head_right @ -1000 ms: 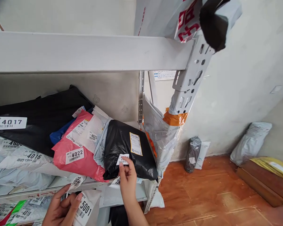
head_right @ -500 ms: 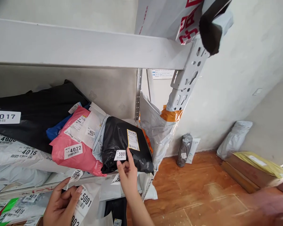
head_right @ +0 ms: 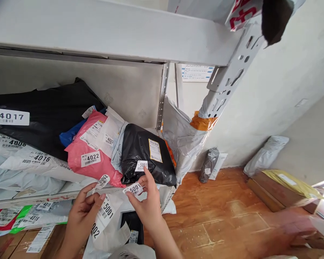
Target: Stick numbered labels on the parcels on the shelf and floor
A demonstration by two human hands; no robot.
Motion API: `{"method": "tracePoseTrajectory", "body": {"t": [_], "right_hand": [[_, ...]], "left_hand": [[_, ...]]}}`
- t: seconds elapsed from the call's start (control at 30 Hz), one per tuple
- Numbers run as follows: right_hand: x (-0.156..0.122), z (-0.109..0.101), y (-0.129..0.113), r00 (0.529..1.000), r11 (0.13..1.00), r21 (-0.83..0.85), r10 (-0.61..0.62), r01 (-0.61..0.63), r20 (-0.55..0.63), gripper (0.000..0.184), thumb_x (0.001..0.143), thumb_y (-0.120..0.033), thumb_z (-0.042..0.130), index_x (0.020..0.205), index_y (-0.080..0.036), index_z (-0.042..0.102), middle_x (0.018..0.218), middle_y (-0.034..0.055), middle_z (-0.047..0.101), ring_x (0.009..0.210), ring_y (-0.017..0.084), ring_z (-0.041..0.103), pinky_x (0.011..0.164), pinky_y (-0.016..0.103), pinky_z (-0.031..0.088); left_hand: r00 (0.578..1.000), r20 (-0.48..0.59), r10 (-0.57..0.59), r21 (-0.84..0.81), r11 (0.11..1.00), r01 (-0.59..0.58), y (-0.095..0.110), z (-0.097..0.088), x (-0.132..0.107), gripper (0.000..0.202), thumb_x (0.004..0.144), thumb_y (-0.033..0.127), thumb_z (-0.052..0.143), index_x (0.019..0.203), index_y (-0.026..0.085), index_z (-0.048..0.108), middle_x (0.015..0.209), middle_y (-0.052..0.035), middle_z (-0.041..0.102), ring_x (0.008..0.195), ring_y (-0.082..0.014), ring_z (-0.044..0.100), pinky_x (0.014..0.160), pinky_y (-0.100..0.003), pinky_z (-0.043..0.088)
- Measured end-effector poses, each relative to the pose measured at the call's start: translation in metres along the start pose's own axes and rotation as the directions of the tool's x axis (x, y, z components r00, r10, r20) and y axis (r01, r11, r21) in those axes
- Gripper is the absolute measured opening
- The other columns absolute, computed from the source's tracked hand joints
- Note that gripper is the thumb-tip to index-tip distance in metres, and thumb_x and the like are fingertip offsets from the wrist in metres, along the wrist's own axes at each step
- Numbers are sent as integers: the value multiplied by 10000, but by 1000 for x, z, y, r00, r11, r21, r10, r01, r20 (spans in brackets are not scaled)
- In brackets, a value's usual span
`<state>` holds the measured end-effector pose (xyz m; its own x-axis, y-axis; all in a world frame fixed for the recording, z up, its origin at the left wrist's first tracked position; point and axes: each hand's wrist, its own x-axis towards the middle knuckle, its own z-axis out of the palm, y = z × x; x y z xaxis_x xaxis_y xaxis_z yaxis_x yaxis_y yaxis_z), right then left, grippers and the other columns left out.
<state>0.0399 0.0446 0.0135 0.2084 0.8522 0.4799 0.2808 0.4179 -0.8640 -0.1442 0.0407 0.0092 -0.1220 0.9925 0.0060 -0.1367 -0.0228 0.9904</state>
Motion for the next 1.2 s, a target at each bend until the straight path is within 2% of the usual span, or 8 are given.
{"method": "tracePoseTrajectory", "body": {"t": [0.27, 0.4, 0.63, 0.87, 0.93, 1.07, 1.13, 1.2], "right_hand": [[-6, 12, -4, 999, 1000, 6, 26, -26, 30, 826, 725, -288, 798, 1428, -296, 365, 956, 28, 590, 821, 162, 597, 669, 285, 525], [-8, 17, -3, 998, 999, 13, -51, 51, 30, 806, 729, -243, 787, 1420, -314, 378, 951, 16, 592, 802, 149, 608, 653, 262, 531], [-9, 30, -9, 998, 995, 81, -61, 59, 29, 794, 729, -226, 785, 1407, -315, 381, 943, 9, 592, 761, 130, 629, 615, 229, 545], [13, 44, -31, 983, 968, 176, -167, 179, -82, 708, 730, -201, 787, 1345, -320, 457, 888, -13, 601, 720, 99, 641, 638, 189, 549], [33, 47, -50, 956, 938, 207, -248, 278, -159, 698, 727, -188, 787, 1332, -314, 462, 891, -8, 598, 744, 102, 641, 663, 198, 552], [87, 59, -116, 861, 828, 305, -355, 470, -364, 687, 693, -205, 807, 1284, -269, 464, 858, -22, 557, 728, 99, 610, 672, 222, 548], [114, 71, -153, 845, 775, 402, -301, 487, -442, 715, 676, -234, 812, 1277, -261, 427, 872, -35, 520, 726, 86, 596, 674, 221, 542], [138, 85, -184, 837, 697, 516, -228, 497, -498, 748, 653, -260, 815, 1265, -254, 385, 900, -42, 487, 740, 79, 593, 709, 235, 546]], "left_hand": [[998, 68, -1, 29, 1000, -1, -3, -7, 0, 520, 796, 510, 682, 1177, 223, 474, 569, 102, 359, 504, -71, 321, 472, -146, 303], [996, 87, -37, 31, 999, 34, -2, -13, 2, 514, 794, 540, 666, 1162, 205, 539, 605, 64, 470, 533, -95, 418, 488, -169, 342], [994, 69, -88, -24, 996, 90, 7, -20, 8, 528, 752, 625, 666, 1013, 167, 640, 711, 0, 622, 656, -129, 521, 585, -184, 423], [998, 23, 58, 14, 998, -58, 12, -41, 18, 422, 749, 604, 675, 816, 187, 686, 680, -1, 584, 600, -113, 490, 541, -182, 399], [973, 8, 231, 81, 970, -231, 28, -53, 28, 351, 768, 545, 679, 747, 195, 691, 717, -10, 573, 607, -113, 501, 541, -185, 408], [808, -57, 587, 218, 797, -564, 88, -71, 45, 244, 707, 438, 755, 661, 202, 716, 854, -56, 635, 762, -165, 600, 618, -192, 473], [798, -158, 581, 168, 812, -559, 126, -71, 50, 280, 644, 455, 795, 660, 188, 712, 772, -51, 652, 676, -152, 592, 550, -186, 460], [831, -262, 490, 54, 867, -495, 163, -61, 55, 354, 583, 490, 823, 682, 172, 702, 623, -16, 615, 547, -115, 531, 465, -173, 403]]}}
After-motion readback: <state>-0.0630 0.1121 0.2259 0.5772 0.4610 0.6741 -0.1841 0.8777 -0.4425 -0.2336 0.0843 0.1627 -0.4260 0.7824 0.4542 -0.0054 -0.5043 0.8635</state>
